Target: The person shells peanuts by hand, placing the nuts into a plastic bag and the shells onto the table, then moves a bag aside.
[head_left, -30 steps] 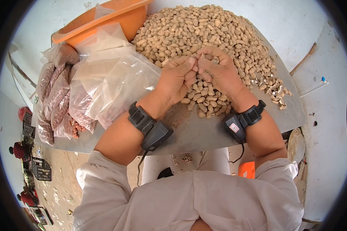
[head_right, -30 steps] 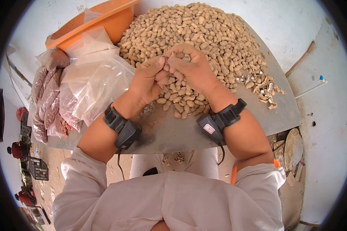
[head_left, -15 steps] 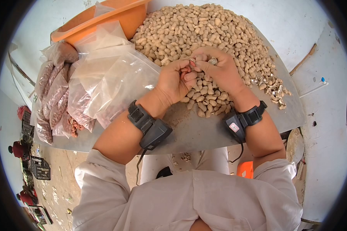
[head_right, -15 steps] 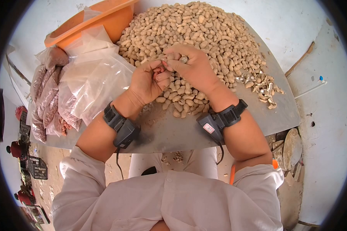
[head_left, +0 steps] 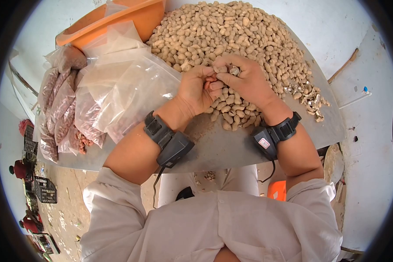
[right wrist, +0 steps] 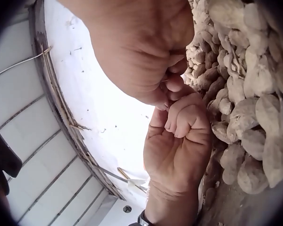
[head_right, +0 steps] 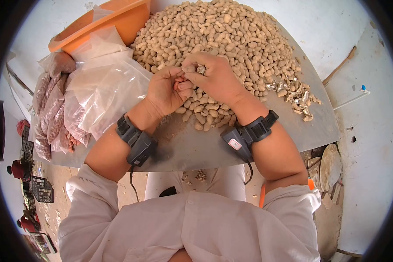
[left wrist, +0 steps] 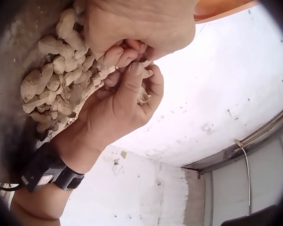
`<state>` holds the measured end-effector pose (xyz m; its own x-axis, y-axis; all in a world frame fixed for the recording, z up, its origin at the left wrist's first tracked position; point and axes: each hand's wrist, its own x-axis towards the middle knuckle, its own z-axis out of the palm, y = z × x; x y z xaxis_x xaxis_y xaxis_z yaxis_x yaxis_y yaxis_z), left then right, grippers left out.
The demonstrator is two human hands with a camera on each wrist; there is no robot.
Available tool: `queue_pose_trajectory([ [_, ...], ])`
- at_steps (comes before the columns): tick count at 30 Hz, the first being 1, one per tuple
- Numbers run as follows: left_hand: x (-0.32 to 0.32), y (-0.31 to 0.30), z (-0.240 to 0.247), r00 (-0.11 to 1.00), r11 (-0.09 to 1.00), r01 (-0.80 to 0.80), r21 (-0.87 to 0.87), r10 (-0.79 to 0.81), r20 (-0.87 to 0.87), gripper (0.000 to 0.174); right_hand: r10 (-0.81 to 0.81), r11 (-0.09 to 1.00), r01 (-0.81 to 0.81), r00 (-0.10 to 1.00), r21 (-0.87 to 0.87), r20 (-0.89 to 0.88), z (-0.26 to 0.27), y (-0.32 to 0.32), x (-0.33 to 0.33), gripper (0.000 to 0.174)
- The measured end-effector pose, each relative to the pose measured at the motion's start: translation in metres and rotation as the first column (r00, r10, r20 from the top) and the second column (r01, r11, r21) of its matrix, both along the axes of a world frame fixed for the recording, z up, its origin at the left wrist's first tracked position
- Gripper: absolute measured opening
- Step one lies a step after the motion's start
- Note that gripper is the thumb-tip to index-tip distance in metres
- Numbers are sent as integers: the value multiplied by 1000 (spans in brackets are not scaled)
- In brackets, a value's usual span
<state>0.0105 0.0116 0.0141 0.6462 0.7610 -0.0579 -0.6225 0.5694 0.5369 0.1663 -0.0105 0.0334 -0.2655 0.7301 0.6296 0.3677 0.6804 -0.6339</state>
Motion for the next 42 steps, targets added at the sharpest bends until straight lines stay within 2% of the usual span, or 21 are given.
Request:
queue_pose_trajectory([
  [3, 0, 0, -2, 997, 999, -33, 17, 34, -65, 20, -75, 990, 68, 996, 122, 56, 1, -1, 0, 13],
  [6, 1, -2, 4, 992, 997, -74, 24, 76, -102, 15, -88, 995, 74, 965, -64, -249, 0, 2, 0, 13],
  [7, 0, 0, 4, 992, 995, -86, 45, 90, -93, 14, 4, 980, -101, 875, -173, -485, -1, 4, 3, 13],
  [8, -1, 2, 3, 991, 993, -100, 67, 105, -82, 14, 53, 928, -293, 716, -231, -696, -3, 8, 9, 14],
  [9, -3, 4, 3, 990, 990, -114, 89, 120, -71, 14, 53, 845, -482, 505, -230, -862, -3, 10, 14, 14],
  [12, -8, 9, 3, 983, 977, -176, 122, 181, -35, 18, -68, 747, -635, 220, -196, -973, 0, 12, 20, 16],
  [15, -8, 4, 8, 931, 922, -268, 281, 322, -169, 21, -82, 759, -541, 475, -364, -876, 2, 14, 22, 13],
  [16, -8, 4, 8, 909, 900, -294, 322, 367, -196, 20, -52, 807, -346, 766, -479, -641, 6, 12, 22, 13],
  [17, -8, 4, 8, 884, 876, -317, 363, 412, -220, 19, -53, 852, -121, 948, -509, -314, 12, 7, 23, 14],
  [18, -8, 4, 8, 857, 850, -338, 404, 455, -243, 18, -84, 887, 100, 995, -451, 56, 15, 3, 22, 15],
  [21, -8, 7, 6, 841, 831, -392, 394, 497, -213, 19, -49, 993, 88, 907, -75, 418, 5, 2, 13, 14],
  [24, -6, 4, 7, 834, 831, -398, 389, 504, -224, 19, -30, 1000, 25, 866, 17, 499, -11, 4, 5, 18],
  [27, -5, 3, 6, 840, 836, -381, 396, 492, -229, 19, 9, 998, 29, 821, -58, 571, -7, 4, 1, 16],
  [30, -5, 3, 4, 850, 840, -358, 407, 474, -231, 18, -23, 999, -1, 825, 43, 565, -13, 7, 2, 17],
  [33, -5, 5, 3, 859, 841, -366, 399, 470, -203, 21, -4, 999, 15, 955, -33, 298, -12, 11, 7, 14],
  [35, -8, 6, 2, 866, 849, -296, 439, 432, -253, 21, 41, 938, -69, 995, -340, -88, 0, 5, 8, 13],
  [36, -8, 5, 4, 867, 851, -259, 456, 413, -278, 22, 16, 872, -150, 960, -465, -279, 5, 1, 8, 12],
  [39, 0, -6, 9, 833, 810, -186, 556, 430, -348, 25, 75, 833, -370, 813, -412, -578, 0, 4, 12, 14],
  [42, -2, -3, 2, 815, 741, -178, 648, 480, -324, 27, 128, 876, -353, 827, -329, -548, -7, 9, 8, 17],
])
